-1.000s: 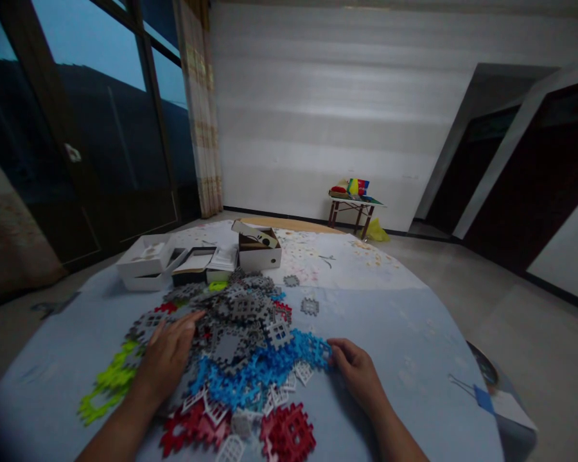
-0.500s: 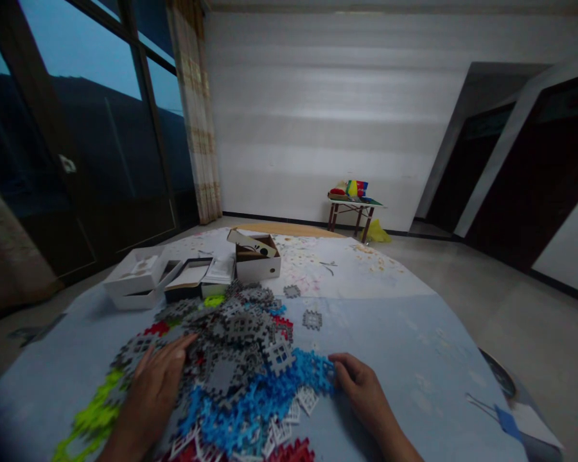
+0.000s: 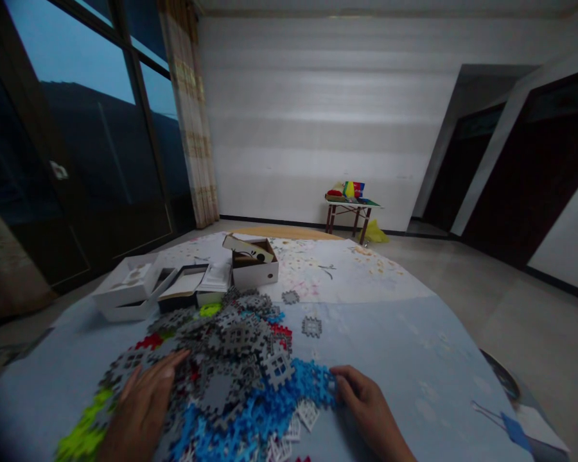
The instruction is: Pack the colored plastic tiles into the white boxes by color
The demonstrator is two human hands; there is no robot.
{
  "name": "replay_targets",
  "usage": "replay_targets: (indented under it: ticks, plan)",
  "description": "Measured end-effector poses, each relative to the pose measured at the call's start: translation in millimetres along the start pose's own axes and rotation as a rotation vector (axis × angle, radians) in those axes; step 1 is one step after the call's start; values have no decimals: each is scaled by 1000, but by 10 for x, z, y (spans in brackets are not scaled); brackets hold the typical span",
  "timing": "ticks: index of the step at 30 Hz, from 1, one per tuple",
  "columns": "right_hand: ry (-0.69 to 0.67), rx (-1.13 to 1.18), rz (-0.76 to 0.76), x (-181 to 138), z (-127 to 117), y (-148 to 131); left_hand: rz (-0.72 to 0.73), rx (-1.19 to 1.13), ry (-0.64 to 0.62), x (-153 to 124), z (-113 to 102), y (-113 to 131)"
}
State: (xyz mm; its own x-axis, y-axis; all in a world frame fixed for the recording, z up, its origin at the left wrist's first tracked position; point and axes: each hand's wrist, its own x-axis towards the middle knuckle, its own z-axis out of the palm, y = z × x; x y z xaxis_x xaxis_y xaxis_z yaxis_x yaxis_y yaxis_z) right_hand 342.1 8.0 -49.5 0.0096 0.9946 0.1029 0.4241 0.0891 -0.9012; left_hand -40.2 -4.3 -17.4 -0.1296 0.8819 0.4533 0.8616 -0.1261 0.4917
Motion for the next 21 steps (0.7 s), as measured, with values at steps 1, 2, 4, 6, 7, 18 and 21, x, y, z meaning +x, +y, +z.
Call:
replay_targets:
  ticks: [1,2,4,6,7,18,21]
  plan:
    - [4,2,-2,3,-1,2,1,0,3,-1,-2,12]
    - [8,4,-4,5,-2,2,5,1,3,-1,-3,25]
    - [16,13,-2,4,-1,-3,15,0,1,0,0,48]
    - [19,17,-2,0,1,-8,20,3,-4,4,7,61]
    - [16,15,-3,-1,2,-10,21,5,-7,7,12,64]
    - [8,9,-47,55,17,-38,40,16,36,17,10,63]
    - [16,8,-49,71,31,-16,49,26,55,22,8,52]
